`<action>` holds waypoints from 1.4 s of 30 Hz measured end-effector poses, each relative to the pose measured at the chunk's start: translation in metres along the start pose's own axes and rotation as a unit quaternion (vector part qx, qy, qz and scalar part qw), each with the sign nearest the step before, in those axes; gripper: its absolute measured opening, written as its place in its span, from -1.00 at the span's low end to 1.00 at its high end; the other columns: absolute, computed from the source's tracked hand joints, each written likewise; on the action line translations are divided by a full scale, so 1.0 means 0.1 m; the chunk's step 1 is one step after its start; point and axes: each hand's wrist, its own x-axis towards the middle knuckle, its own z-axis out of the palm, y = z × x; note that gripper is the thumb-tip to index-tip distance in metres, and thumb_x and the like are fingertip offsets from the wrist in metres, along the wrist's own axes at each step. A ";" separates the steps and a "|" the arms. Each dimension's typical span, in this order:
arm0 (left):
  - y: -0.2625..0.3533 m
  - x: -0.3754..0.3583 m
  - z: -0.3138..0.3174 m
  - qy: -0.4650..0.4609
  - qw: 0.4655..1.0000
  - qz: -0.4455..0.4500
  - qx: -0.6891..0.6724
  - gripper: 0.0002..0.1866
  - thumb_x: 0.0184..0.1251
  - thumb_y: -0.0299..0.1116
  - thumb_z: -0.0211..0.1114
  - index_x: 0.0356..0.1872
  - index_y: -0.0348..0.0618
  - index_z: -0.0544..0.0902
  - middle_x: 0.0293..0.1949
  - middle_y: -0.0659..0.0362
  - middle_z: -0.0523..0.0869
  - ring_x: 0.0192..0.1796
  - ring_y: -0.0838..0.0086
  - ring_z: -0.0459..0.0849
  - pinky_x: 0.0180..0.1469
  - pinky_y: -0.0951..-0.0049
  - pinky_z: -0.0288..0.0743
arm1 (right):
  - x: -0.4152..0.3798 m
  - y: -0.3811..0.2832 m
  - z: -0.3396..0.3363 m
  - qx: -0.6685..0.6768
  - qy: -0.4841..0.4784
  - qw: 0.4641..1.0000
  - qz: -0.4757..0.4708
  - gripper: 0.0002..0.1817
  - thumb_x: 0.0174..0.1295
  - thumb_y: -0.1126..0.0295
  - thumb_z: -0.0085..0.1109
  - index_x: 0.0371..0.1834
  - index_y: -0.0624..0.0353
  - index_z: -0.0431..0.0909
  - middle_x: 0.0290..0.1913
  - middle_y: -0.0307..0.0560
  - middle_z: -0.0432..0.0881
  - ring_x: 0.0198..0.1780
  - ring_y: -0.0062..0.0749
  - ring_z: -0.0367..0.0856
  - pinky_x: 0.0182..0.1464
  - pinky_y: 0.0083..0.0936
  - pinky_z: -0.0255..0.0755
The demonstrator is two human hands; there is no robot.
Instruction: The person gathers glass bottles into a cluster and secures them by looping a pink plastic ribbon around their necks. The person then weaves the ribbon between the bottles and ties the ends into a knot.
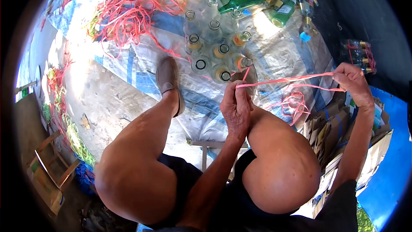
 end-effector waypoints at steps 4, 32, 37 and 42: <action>0.07 -0.02 0.02 0.020 1.000 -0.011 0.016 -0.71 0.77 -0.27 0.04 -0.04 -0.25 0.65 -0.56 0.30 0.51 -0.60 0.70 0.42 -0.54 0.58 0.28 | 0.24 -0.41 0.03 -0.064 -0.009 0.998 -0.026 -0.74 0.43 0.19 0.29 -0.30 0.16 0.67 -0.51 -0.42 0.41 -0.48 -0.77 0.25 -0.44 -0.64 0.10; 0.03 0.34 -0.14 0.219 0.975 -0.041 -0.005 -0.62 0.76 -0.18 -0.01 -0.31 -0.16 0.55 -0.67 0.31 0.44 -0.70 0.68 0.26 -0.61 0.54 0.05 | 2.62 -1.71 2.25 -0.292 0.000 0.846 -0.446 -0.70 0.24 0.01 0.37 -0.35 -0.01 0.69 -0.36 0.02 0.72 -0.18 0.10 0.73 -0.18 0.02 0.57; -0.01 0.42 -0.16 0.222 0.974 -0.043 0.002 -0.59 0.75 -0.17 0.00 -0.38 -0.13 0.52 -0.72 0.33 0.38 -0.72 0.69 0.23 -0.62 0.55 0.03 | 2.88 -1.77 2.34 -0.326 -0.022 0.846 -0.422 -0.69 0.27 0.03 0.39 -0.29 0.06 0.75 -0.41 0.00 0.69 -0.31 -0.05 0.69 -0.20 -0.16 0.53; -0.03 0.47 -0.15 0.223 0.973 -0.055 -0.019 -0.58 0.75 -0.16 0.00 -0.41 -0.11 0.50 -0.74 0.34 0.35 -0.73 0.70 0.20 -0.64 0.56 -0.01 | 2.99 -1.84 2.33 -0.348 -0.041 0.834 -0.427 -0.65 0.17 0.04 0.45 -0.45 0.08 0.64 -0.46 -0.03 0.69 -0.29 -0.02 0.73 -0.23 -0.06 0.54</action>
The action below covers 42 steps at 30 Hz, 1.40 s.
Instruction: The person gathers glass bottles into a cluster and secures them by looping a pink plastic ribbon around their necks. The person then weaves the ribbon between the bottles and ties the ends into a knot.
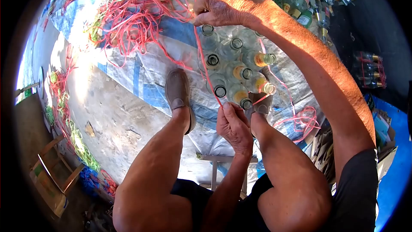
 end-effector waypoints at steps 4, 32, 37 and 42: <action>-0.03 0.04 0.01 -0.001 1.000 0.014 -0.003 -0.58 0.75 -0.15 0.01 -0.42 -0.10 0.49 -0.75 0.35 0.34 -0.74 0.71 0.17 -0.65 0.56 -0.03 | -0.01 0.16 0.09 0.015 0.035 0.999 -0.005 -0.56 0.22 0.03 0.42 -0.48 0.21 0.58 -0.56 0.03 0.56 -0.44 -0.09 0.61 -0.31 -0.16 0.45; -0.19 0.19 -0.05 -0.026 0.998 0.061 -0.016 -0.59 0.74 -0.23 0.11 -0.44 -0.15 0.51 -0.61 0.40 0.41 -0.61 0.80 0.24 -0.58 0.64 0.05 | -1.10 0.56 0.16 0.360 0.100 0.890 0.260 -0.65 0.47 0.10 0.34 -0.18 0.21 0.76 -0.41 -0.46 0.52 -0.32 -0.70 0.36 -0.23 -0.57 0.26; -0.18 0.21 -0.05 -0.016 0.997 0.080 0.015 -0.60 0.73 -0.22 0.14 -0.44 -0.14 0.53 -0.59 0.39 0.45 -0.61 0.79 0.29 -0.57 0.63 0.07 | -1.28 0.52 0.47 0.414 0.235 0.842 0.254 -0.74 0.48 0.18 0.36 -0.20 0.17 0.77 -0.44 -0.51 0.47 -0.36 -0.76 0.33 -0.30 -0.66 0.21; -0.15 0.20 -0.03 -0.016 0.998 0.063 0.002 -0.59 0.72 -0.20 0.15 -0.45 -0.12 0.54 -0.62 0.41 0.42 -0.62 0.80 0.27 -0.58 0.65 0.04 | -1.55 0.41 0.54 0.426 0.259 0.820 0.283 -0.82 0.56 0.39 0.23 -0.15 0.25 0.74 -0.43 -0.50 0.44 -0.38 -0.79 0.31 -0.35 -0.69 0.23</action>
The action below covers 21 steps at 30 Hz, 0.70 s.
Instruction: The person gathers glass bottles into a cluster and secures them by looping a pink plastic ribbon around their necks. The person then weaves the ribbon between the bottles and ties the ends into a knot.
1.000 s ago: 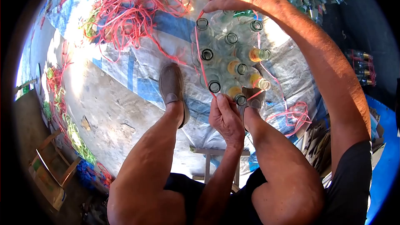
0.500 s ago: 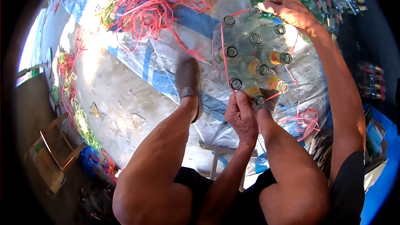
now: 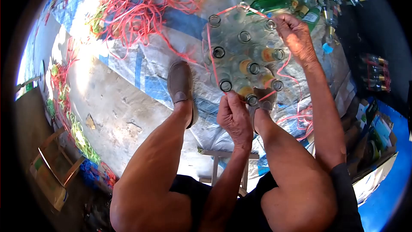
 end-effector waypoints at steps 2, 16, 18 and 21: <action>-0.01 -0.01 0.01 0.008 1.000 -0.010 -0.005 -0.59 0.73 -0.19 0.14 -0.45 -0.11 0.52 -0.63 0.42 0.40 -0.64 0.81 0.25 -0.60 0.65 0.02 | -0.07 0.09 -0.06 -0.004 0.001 1.000 -0.016 -0.83 0.55 0.38 0.24 -0.11 0.25 0.75 -0.42 -0.47 0.50 -0.35 -0.78 0.37 -0.29 -0.68 0.33; -0.24 -0.43 -0.09 -0.097 0.983 0.055 0.144 -0.74 0.66 -0.36 0.12 -0.08 -0.33 0.72 -0.38 0.20 0.76 -0.57 0.68 0.52 -0.49 0.57 0.36 | -0.89 0.23 -0.01 -0.048 0.116 0.992 -0.022 -0.86 0.48 0.42 0.29 -0.18 0.30 0.70 -0.47 -0.44 0.46 -0.40 -0.80 0.30 -0.37 -0.69 0.24; -0.24 -0.47 -0.05 -0.178 0.960 0.097 0.194 -0.69 0.55 -0.48 0.29 0.24 -0.31 0.66 0.07 0.09 0.79 -0.32 0.57 0.72 -0.29 0.52 0.60 | -1.00 0.21 -0.02 -0.043 0.126 0.991 -0.011 -0.86 0.49 0.44 0.28 -0.17 0.31 0.70 -0.46 -0.43 0.50 -0.39 -0.81 0.33 -0.36 -0.69 0.27; -0.22 -0.53 0.15 -0.189 0.951 0.154 0.191 -0.55 0.55 -0.45 0.30 0.39 -0.29 0.53 0.29 0.01 0.67 -0.09 0.41 0.76 -0.15 0.43 0.67 | -1.16 0.18 -0.02 -0.031 0.154 0.987 0.018 -0.86 0.49 0.44 0.27 -0.18 0.31 0.70 -0.45 -0.42 0.51 -0.38 -0.80 0.35 -0.36 -0.69 0.29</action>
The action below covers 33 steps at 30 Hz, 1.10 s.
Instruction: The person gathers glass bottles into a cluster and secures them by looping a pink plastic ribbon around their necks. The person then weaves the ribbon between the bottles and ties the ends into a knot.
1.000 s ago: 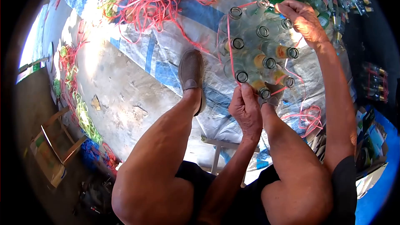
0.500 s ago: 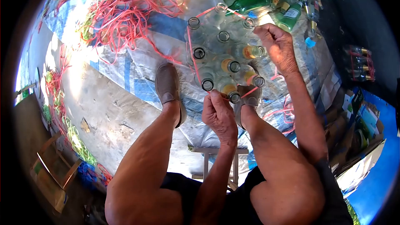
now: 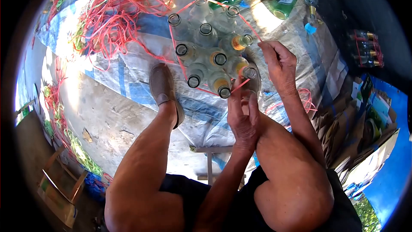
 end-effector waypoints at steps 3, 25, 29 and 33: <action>-0.08 0.03 0.06 -0.012 0.998 0.026 0.057 -0.38 0.57 -0.48 0.25 0.58 -0.29 0.29 0.40 -0.07 0.56 0.14 0.19 0.71 0.07 0.31 0.66 | -0.09 0.01 -0.04 -0.011 0.007 1.000 -0.014 -0.87 0.51 0.46 0.25 -0.15 0.30 0.70 -0.45 -0.38 0.53 -0.39 -0.78 0.36 -0.35 -0.67 0.32; -0.20 0.36 0.28 0.011 0.992 0.111 0.057 -0.60 0.71 -0.43 0.08 0.42 -0.42 0.44 0.30 -0.12 0.57 0.18 0.16 0.65 0.12 0.28 0.63 | -0.37 0.06 -0.08 -0.062 -0.071 0.982 -0.162 -0.88 0.36 0.61 0.27 -0.08 0.25 0.65 -0.33 0.08 0.69 -0.34 -0.10 0.76 -0.29 -0.35 0.60; -0.15 0.37 0.23 0.005 0.990 0.120 0.078 -0.62 0.65 -0.49 0.10 0.37 -0.43 0.47 0.24 -0.14 0.62 0.20 0.06 0.63 0.24 0.20 0.48 | -0.39 0.05 -0.06 -0.076 -0.069 0.977 -0.189 -0.86 0.32 0.63 0.28 -0.08 0.28 0.63 -0.32 0.08 0.68 -0.34 -0.09 0.76 -0.32 -0.35 0.60; -0.22 0.38 0.24 0.017 0.983 0.158 0.095 -0.62 0.61 -0.53 0.11 0.35 -0.45 0.49 0.25 -0.15 0.63 0.22 0.04 0.62 0.26 0.19 0.46 | -0.41 0.04 -0.09 -0.090 -0.073 0.971 -0.209 -0.82 0.27 0.66 0.30 -0.09 0.31 0.62 -0.31 0.09 0.68 -0.35 -0.03 0.75 -0.34 -0.31 0.59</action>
